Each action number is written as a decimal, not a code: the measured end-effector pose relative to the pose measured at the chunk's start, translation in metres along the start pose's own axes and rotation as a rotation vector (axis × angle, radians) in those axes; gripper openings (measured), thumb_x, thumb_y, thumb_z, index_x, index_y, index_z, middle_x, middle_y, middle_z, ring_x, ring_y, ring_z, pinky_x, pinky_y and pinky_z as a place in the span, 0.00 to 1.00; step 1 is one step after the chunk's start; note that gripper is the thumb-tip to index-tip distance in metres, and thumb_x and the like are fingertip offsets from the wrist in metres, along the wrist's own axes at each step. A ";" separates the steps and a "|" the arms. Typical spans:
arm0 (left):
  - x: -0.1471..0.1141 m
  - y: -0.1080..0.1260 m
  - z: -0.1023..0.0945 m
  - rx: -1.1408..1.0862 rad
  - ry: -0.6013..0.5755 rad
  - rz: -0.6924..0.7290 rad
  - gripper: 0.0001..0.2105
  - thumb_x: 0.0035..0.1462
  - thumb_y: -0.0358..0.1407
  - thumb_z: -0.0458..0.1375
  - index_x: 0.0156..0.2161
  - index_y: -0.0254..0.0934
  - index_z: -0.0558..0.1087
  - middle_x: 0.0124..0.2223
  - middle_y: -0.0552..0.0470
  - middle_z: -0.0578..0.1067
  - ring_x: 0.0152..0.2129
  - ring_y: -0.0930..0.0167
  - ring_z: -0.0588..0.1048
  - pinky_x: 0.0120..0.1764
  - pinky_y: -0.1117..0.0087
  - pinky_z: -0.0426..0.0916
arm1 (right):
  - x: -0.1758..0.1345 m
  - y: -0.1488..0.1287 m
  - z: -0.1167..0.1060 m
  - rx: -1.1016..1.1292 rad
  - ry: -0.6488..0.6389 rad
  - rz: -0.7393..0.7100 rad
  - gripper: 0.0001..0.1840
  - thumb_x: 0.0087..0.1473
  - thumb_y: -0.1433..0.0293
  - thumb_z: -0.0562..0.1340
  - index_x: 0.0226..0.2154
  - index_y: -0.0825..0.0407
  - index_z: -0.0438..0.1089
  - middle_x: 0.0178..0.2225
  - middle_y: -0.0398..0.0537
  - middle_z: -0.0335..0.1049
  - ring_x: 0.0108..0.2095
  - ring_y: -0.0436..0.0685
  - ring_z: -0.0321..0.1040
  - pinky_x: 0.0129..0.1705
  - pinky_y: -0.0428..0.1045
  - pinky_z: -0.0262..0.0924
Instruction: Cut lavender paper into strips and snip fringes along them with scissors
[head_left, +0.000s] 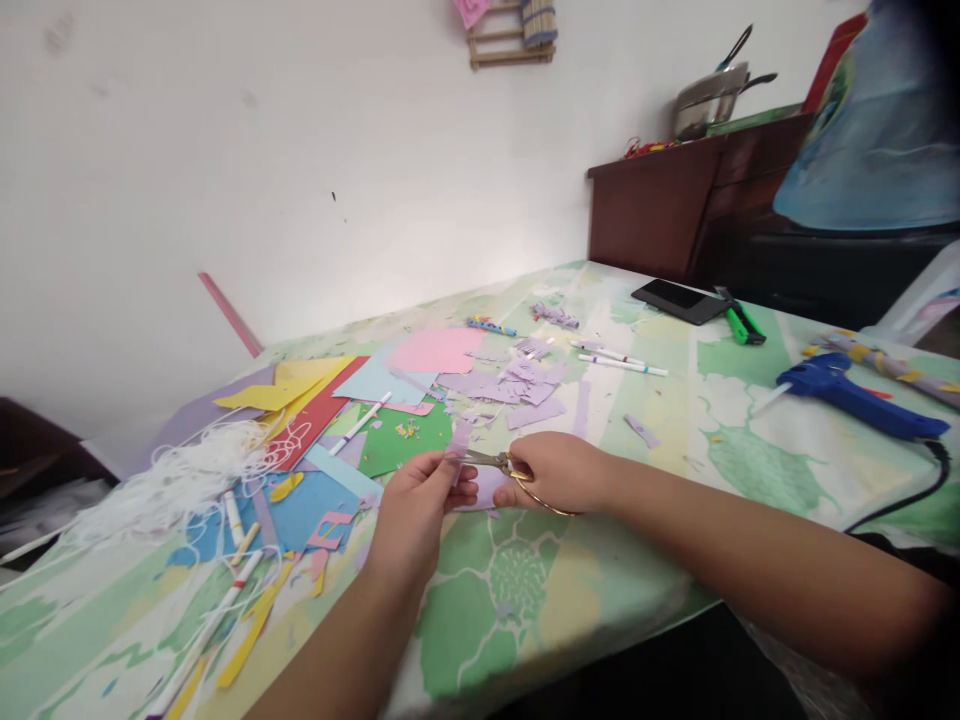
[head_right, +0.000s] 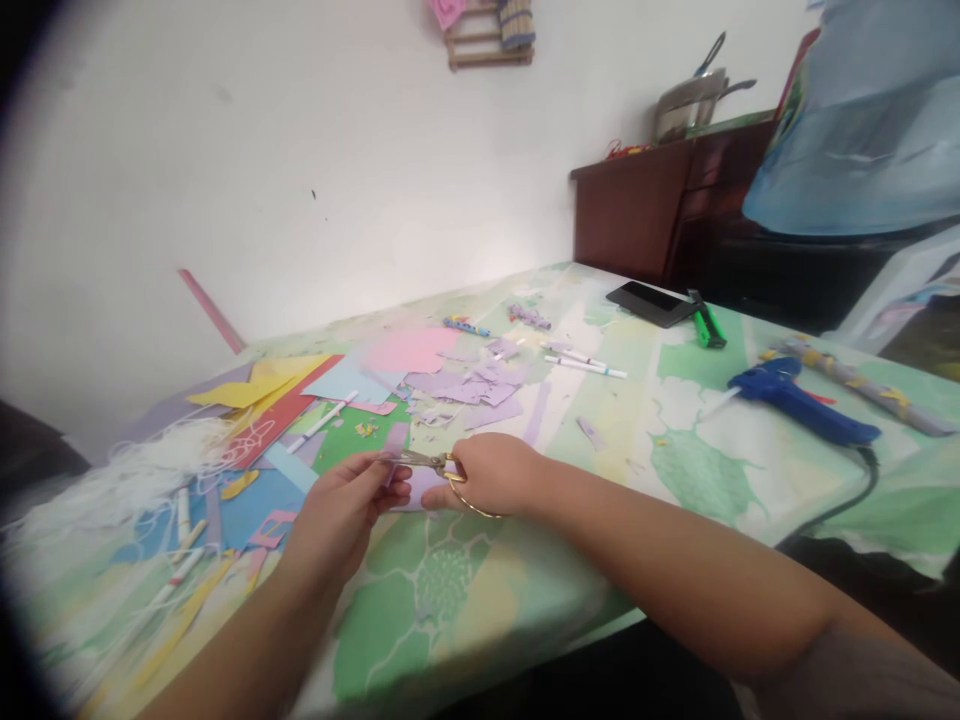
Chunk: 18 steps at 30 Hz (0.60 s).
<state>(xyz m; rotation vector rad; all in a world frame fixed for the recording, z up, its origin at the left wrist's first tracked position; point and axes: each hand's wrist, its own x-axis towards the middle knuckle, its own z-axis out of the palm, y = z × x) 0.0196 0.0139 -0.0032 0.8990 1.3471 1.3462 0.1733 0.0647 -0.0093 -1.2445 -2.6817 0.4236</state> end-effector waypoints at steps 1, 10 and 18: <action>0.000 -0.001 0.000 0.016 -0.017 -0.003 0.07 0.40 0.35 0.55 0.25 0.32 0.67 0.20 0.55 0.70 0.16 0.78 0.67 0.23 0.74 0.64 | 0.000 0.000 0.001 -0.006 -0.004 -0.005 0.28 0.36 0.45 0.48 0.23 0.52 0.63 0.21 0.46 0.63 0.19 0.50 0.57 0.18 0.44 0.43; 0.000 -0.004 0.001 0.076 -0.091 0.016 0.07 0.41 0.35 0.54 0.25 0.31 0.67 0.20 0.54 0.70 0.18 0.76 0.69 0.27 0.71 0.66 | -0.002 -0.004 0.000 -0.017 -0.015 -0.012 0.28 0.37 0.45 0.46 0.24 0.52 0.62 0.21 0.46 0.64 0.19 0.50 0.57 0.17 0.43 0.43; -0.002 -0.004 0.001 0.059 -0.084 -0.008 0.08 0.41 0.36 0.55 0.24 0.31 0.66 0.22 0.52 0.71 0.18 0.77 0.69 0.27 0.73 0.65 | 0.001 -0.002 0.002 -0.048 -0.025 -0.009 0.27 0.38 0.47 0.47 0.23 0.54 0.64 0.21 0.48 0.64 0.20 0.50 0.58 0.18 0.43 0.41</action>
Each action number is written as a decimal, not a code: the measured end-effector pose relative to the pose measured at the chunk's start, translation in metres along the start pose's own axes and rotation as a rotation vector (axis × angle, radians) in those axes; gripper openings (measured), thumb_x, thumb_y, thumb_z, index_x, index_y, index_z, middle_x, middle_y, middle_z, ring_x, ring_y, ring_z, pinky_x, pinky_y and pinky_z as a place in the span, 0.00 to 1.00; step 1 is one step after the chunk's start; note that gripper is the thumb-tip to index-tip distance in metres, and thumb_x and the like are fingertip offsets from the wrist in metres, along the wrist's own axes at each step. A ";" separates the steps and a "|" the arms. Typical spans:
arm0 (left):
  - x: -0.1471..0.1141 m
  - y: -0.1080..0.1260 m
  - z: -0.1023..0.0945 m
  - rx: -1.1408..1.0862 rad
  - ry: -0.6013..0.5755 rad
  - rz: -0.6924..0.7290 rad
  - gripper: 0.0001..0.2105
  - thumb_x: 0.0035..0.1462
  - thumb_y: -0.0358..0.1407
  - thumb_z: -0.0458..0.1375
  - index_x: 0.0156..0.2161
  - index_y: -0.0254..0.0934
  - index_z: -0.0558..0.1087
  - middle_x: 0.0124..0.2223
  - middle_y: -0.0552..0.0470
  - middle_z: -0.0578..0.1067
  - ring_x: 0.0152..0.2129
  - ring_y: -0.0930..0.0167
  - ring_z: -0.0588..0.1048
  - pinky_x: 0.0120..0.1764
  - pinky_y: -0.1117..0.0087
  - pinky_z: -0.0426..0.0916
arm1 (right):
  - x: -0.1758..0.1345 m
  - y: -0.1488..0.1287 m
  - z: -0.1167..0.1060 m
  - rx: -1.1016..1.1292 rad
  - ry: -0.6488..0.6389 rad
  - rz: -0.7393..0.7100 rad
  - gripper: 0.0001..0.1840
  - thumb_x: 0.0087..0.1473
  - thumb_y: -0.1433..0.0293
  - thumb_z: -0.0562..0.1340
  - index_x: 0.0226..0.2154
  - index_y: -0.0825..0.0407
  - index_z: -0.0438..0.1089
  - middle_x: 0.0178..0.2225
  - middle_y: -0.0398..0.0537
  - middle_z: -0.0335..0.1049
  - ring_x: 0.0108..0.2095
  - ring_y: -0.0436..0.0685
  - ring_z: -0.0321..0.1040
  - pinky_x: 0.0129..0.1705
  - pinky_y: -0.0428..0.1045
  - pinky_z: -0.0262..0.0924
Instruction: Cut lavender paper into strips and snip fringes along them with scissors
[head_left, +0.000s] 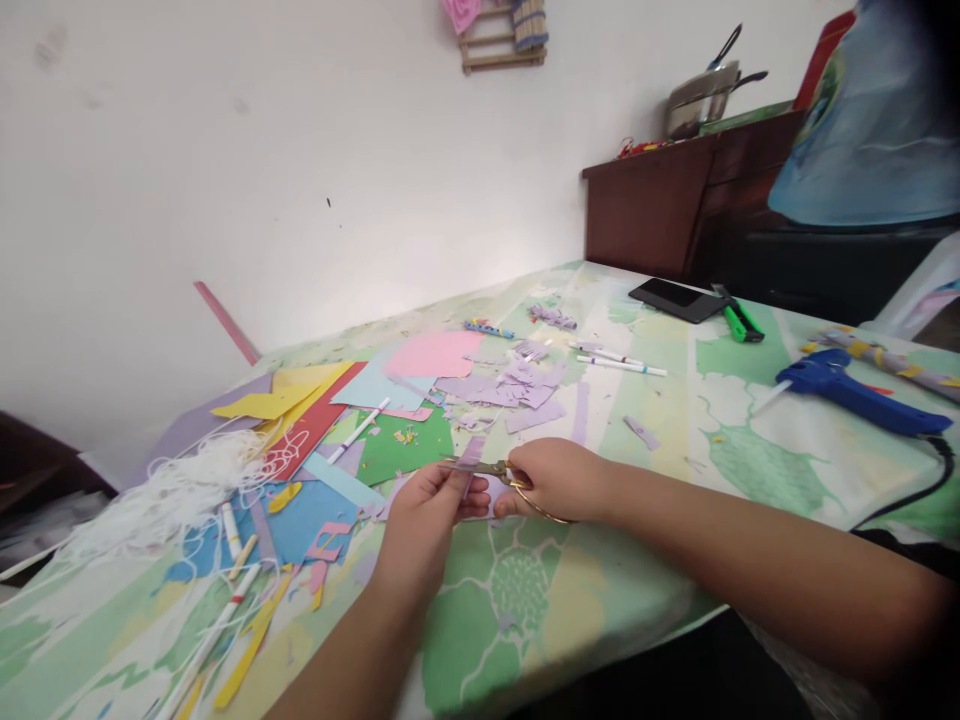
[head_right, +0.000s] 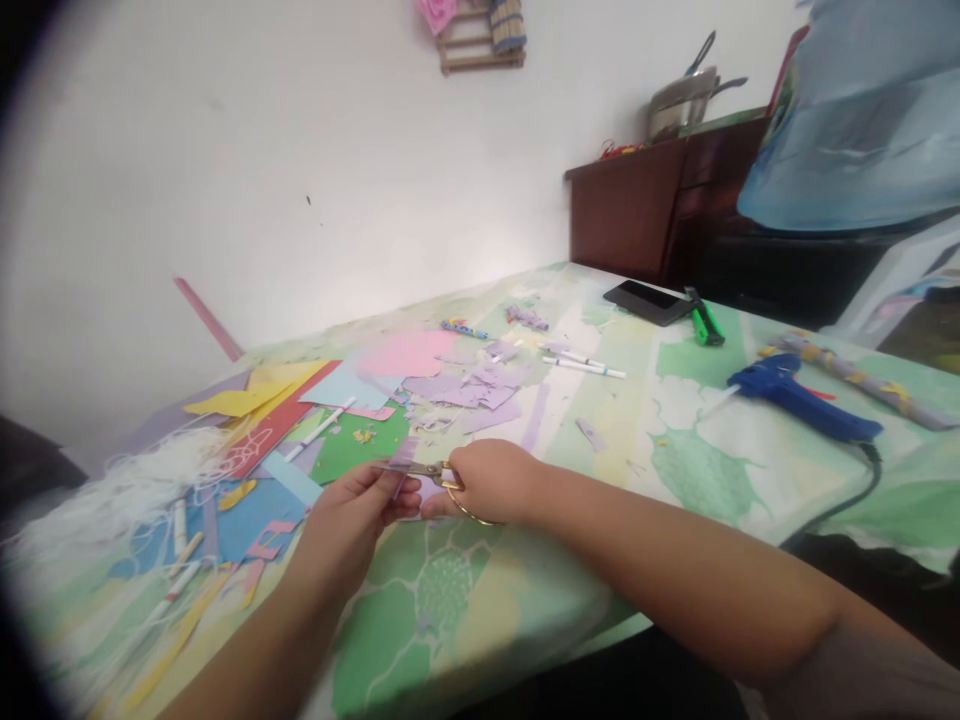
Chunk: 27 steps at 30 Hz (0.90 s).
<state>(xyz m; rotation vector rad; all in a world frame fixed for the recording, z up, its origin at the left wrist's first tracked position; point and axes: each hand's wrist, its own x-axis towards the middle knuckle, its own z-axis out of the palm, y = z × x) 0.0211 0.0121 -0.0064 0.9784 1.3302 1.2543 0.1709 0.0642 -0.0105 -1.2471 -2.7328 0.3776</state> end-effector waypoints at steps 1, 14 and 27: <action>0.000 0.000 0.000 -0.004 -0.001 -0.001 0.08 0.41 0.36 0.55 0.25 0.31 0.66 0.22 0.52 0.71 0.18 0.76 0.69 0.27 0.73 0.66 | 0.000 0.000 0.000 -0.007 0.000 0.002 0.27 0.39 0.47 0.47 0.23 0.54 0.64 0.21 0.48 0.64 0.20 0.50 0.58 0.18 0.43 0.41; -0.003 0.009 0.002 -0.078 0.008 -0.077 0.05 0.41 0.33 0.55 0.24 0.31 0.65 0.22 0.51 0.71 0.18 0.76 0.70 0.24 0.74 0.65 | 0.000 0.000 -0.001 0.024 0.024 0.026 0.27 0.39 0.47 0.47 0.23 0.53 0.64 0.21 0.46 0.64 0.20 0.49 0.56 0.18 0.43 0.43; 0.001 0.001 0.004 -0.104 0.010 -0.052 0.05 0.42 0.32 0.54 0.26 0.31 0.67 0.21 0.51 0.71 0.19 0.76 0.70 0.26 0.74 0.67 | -0.004 -0.002 0.000 0.015 0.006 -0.009 0.28 0.39 0.46 0.45 0.23 0.53 0.63 0.21 0.46 0.63 0.19 0.49 0.55 0.17 0.43 0.42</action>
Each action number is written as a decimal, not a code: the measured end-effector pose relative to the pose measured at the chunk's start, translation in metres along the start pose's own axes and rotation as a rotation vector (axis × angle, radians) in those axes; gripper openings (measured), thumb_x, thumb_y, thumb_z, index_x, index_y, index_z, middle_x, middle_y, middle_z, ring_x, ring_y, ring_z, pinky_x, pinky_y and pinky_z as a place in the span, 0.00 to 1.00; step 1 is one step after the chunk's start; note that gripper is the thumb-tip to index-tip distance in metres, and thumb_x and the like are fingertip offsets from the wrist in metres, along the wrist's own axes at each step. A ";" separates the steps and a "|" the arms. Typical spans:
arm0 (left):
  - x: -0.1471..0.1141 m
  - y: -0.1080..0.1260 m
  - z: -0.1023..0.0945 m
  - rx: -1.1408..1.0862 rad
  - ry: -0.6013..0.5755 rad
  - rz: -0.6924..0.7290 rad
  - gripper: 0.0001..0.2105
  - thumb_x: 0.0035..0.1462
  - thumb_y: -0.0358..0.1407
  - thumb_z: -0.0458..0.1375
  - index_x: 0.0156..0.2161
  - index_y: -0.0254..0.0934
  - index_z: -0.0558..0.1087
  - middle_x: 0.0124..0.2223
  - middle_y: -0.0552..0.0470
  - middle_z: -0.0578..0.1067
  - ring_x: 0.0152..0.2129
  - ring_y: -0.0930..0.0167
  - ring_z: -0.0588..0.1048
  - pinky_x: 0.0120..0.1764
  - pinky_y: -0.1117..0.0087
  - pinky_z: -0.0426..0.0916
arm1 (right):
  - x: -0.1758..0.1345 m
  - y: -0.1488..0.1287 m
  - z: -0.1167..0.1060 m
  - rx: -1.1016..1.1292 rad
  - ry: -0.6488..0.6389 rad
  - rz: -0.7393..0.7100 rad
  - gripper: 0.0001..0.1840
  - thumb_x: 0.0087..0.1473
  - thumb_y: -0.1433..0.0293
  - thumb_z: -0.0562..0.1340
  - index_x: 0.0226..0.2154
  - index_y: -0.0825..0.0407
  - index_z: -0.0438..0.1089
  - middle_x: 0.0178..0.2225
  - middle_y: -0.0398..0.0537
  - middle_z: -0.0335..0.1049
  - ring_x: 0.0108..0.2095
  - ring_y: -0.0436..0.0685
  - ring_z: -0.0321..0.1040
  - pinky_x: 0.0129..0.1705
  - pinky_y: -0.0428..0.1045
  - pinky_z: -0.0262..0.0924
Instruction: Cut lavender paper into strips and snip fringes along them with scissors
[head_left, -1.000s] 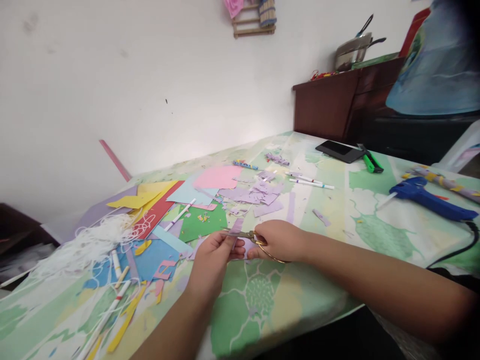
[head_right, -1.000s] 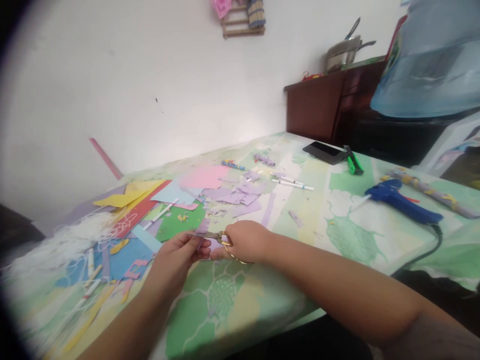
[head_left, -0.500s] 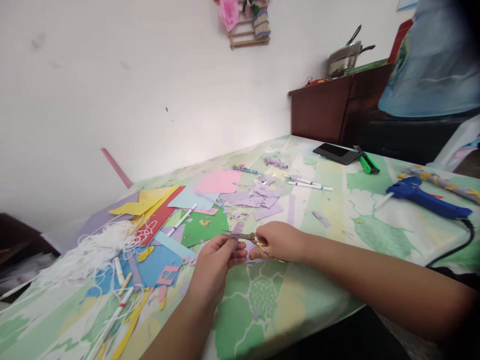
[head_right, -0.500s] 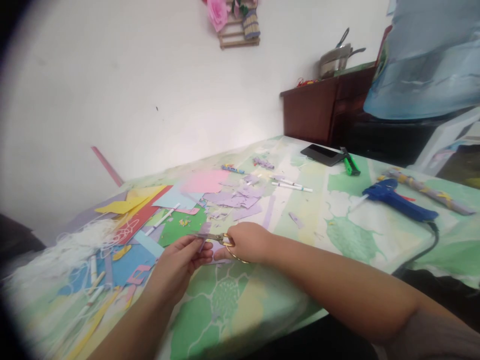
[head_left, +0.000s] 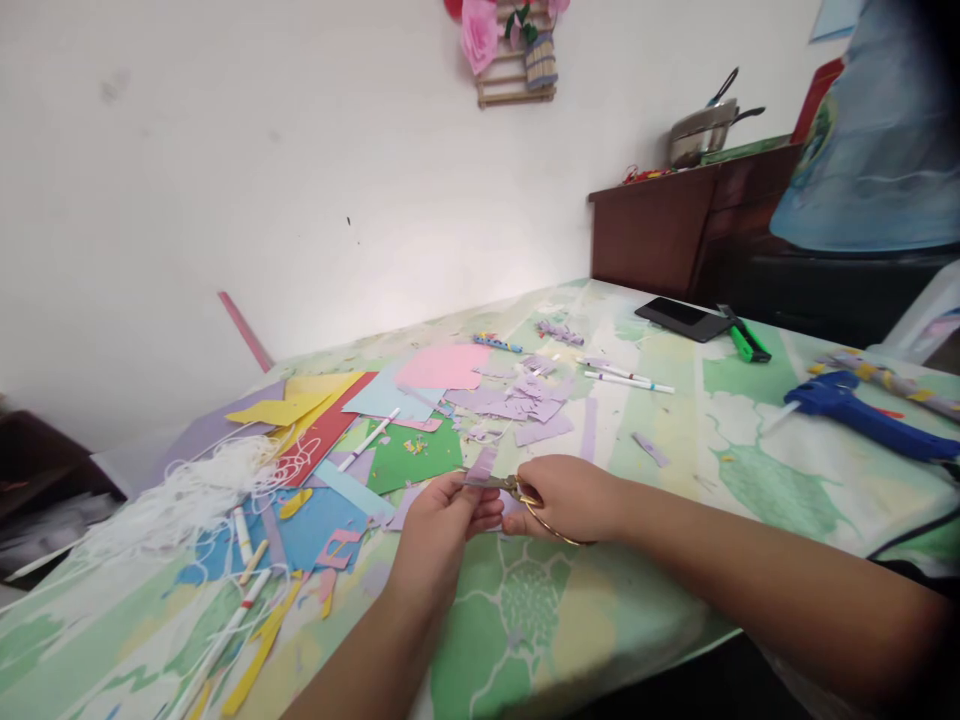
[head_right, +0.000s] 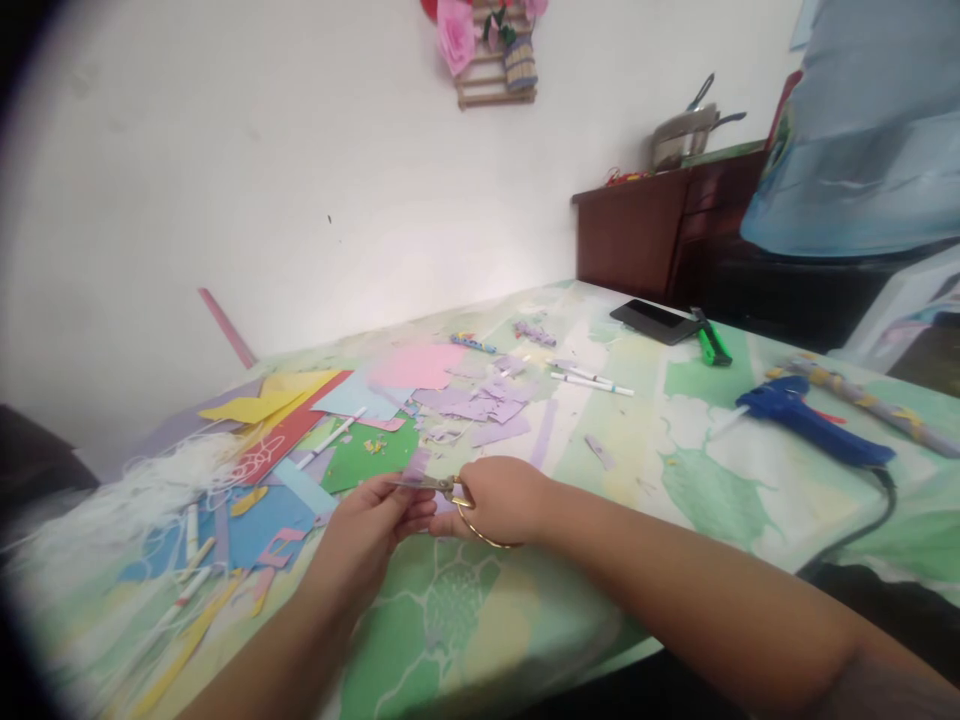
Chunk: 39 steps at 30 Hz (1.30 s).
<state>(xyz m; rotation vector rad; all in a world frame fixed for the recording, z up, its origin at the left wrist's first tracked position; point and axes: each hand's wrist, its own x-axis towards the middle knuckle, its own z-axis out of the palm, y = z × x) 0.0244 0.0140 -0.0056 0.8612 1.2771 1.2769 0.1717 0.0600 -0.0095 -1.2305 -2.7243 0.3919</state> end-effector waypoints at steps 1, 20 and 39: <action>0.000 -0.001 0.000 0.000 -0.009 0.000 0.05 0.42 0.32 0.55 0.26 0.31 0.67 0.21 0.51 0.71 0.19 0.76 0.70 0.26 0.74 0.67 | 0.000 0.000 0.000 0.002 -0.004 -0.005 0.28 0.39 0.46 0.45 0.23 0.53 0.63 0.21 0.46 0.63 0.18 0.49 0.55 0.17 0.43 0.41; -0.004 0.005 -0.001 0.108 -0.013 -0.046 0.06 0.42 0.34 0.54 0.26 0.31 0.65 0.23 0.52 0.71 0.18 0.77 0.69 0.26 0.74 0.66 | 0.001 0.002 -0.006 0.083 -0.080 0.017 0.26 0.41 0.48 0.46 0.23 0.53 0.63 0.19 0.45 0.62 0.18 0.48 0.53 0.17 0.43 0.42; -0.002 0.003 -0.006 0.036 0.008 0.068 0.06 0.41 0.35 0.54 0.26 0.33 0.66 0.21 0.55 0.68 0.15 0.79 0.66 0.22 0.76 0.63 | 0.000 0.003 -0.007 0.061 -0.039 0.056 0.26 0.39 0.48 0.47 0.23 0.53 0.63 0.22 0.45 0.63 0.20 0.49 0.55 0.19 0.43 0.44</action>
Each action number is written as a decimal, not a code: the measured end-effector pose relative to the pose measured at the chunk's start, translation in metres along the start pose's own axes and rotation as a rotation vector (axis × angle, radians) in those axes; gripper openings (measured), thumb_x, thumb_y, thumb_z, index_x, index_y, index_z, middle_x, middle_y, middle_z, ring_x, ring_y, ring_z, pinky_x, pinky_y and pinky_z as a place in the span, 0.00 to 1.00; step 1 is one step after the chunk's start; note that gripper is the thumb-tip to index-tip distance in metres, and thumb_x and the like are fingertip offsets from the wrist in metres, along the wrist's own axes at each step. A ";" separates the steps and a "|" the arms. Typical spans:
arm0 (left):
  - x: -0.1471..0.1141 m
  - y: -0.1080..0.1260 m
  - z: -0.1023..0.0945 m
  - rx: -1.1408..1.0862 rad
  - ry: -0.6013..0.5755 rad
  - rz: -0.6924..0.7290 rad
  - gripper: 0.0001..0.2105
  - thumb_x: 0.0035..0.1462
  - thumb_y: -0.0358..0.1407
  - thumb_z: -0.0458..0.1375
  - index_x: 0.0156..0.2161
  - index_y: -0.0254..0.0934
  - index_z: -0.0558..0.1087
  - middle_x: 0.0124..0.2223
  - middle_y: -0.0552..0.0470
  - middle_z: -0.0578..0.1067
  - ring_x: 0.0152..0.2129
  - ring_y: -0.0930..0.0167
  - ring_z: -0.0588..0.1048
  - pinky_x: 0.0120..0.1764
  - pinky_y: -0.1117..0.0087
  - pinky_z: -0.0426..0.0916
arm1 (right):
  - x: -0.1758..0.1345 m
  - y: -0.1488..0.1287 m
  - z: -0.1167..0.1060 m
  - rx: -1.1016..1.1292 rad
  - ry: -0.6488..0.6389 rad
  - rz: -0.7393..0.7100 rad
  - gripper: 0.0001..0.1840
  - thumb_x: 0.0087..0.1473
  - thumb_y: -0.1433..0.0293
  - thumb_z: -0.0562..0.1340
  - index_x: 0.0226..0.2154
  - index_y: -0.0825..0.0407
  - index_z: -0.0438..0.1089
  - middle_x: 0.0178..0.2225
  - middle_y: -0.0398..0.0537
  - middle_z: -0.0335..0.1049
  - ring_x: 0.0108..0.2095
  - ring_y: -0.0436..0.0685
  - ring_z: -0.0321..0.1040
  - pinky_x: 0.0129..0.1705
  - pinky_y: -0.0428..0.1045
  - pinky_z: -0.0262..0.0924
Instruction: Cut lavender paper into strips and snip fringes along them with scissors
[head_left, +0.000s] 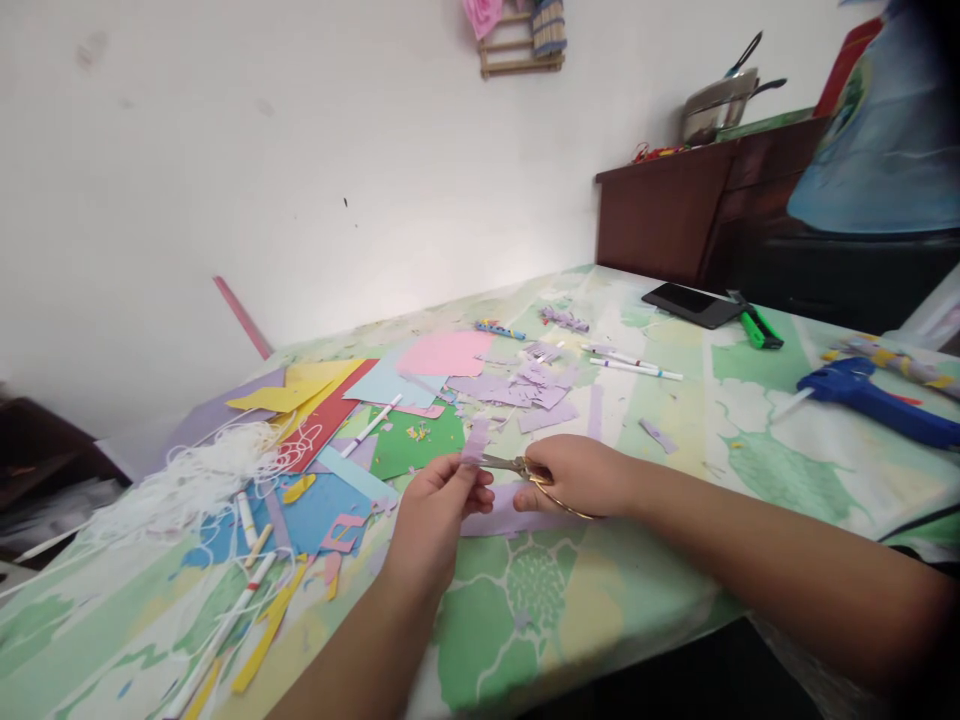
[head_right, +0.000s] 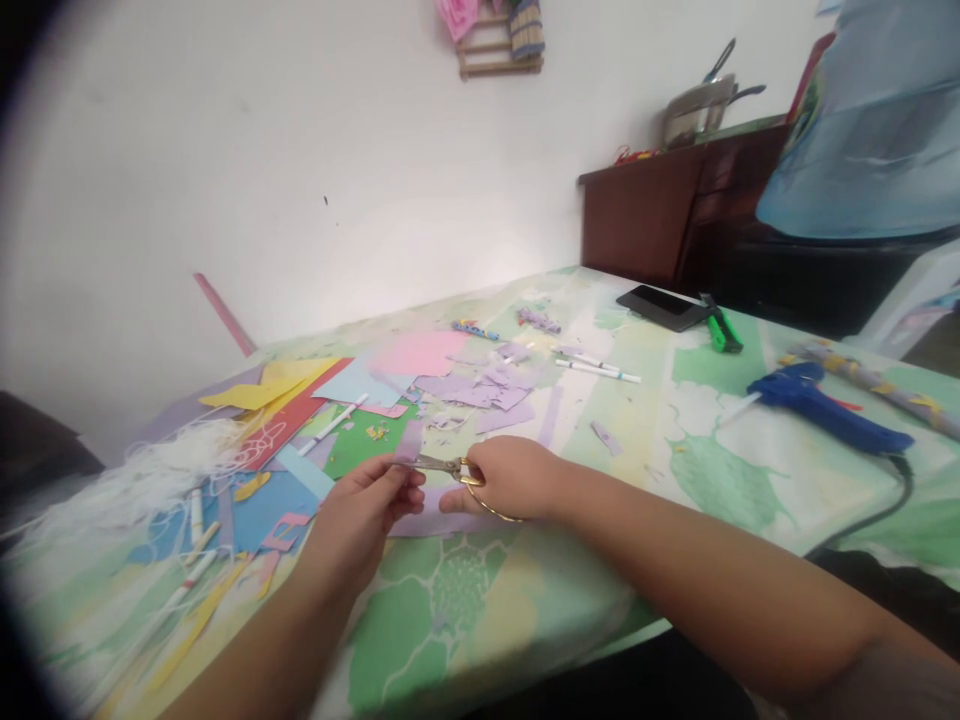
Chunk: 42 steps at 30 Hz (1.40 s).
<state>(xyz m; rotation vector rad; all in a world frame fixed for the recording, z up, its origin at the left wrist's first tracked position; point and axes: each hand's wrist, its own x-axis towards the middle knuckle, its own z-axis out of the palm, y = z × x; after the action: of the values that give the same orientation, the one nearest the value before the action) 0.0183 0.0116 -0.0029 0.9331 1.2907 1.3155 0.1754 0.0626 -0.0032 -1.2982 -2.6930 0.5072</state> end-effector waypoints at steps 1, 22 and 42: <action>0.000 0.000 0.000 -0.007 0.005 0.006 0.06 0.41 0.34 0.54 0.26 0.33 0.66 0.21 0.56 0.68 0.15 0.79 0.66 0.22 0.76 0.63 | 0.000 0.000 0.000 -0.004 0.000 -0.004 0.26 0.39 0.47 0.47 0.24 0.53 0.63 0.22 0.45 0.63 0.20 0.49 0.55 0.19 0.43 0.44; 0.002 0.000 0.003 -0.005 0.004 -0.053 0.07 0.38 0.34 0.57 0.24 0.31 0.67 0.21 0.53 0.70 0.17 0.78 0.68 0.25 0.73 0.66 | 0.001 -0.002 0.005 -0.071 0.020 -0.004 0.28 0.41 0.48 0.44 0.23 0.53 0.64 0.20 0.47 0.63 0.19 0.49 0.55 0.18 0.44 0.41; 0.002 -0.001 0.002 0.044 0.009 -0.072 0.05 0.39 0.32 0.56 0.24 0.31 0.67 0.21 0.53 0.70 0.17 0.78 0.69 0.25 0.74 0.66 | 0.002 0.003 0.007 -0.048 -0.023 -0.028 0.31 0.37 0.44 0.44 0.23 0.53 0.65 0.19 0.46 0.64 0.18 0.49 0.56 0.17 0.43 0.42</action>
<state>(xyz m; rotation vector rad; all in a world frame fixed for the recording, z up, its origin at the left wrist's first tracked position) 0.0196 0.0138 -0.0039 0.9039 1.3523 1.2415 0.1751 0.0641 -0.0106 -1.2726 -2.7541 0.4590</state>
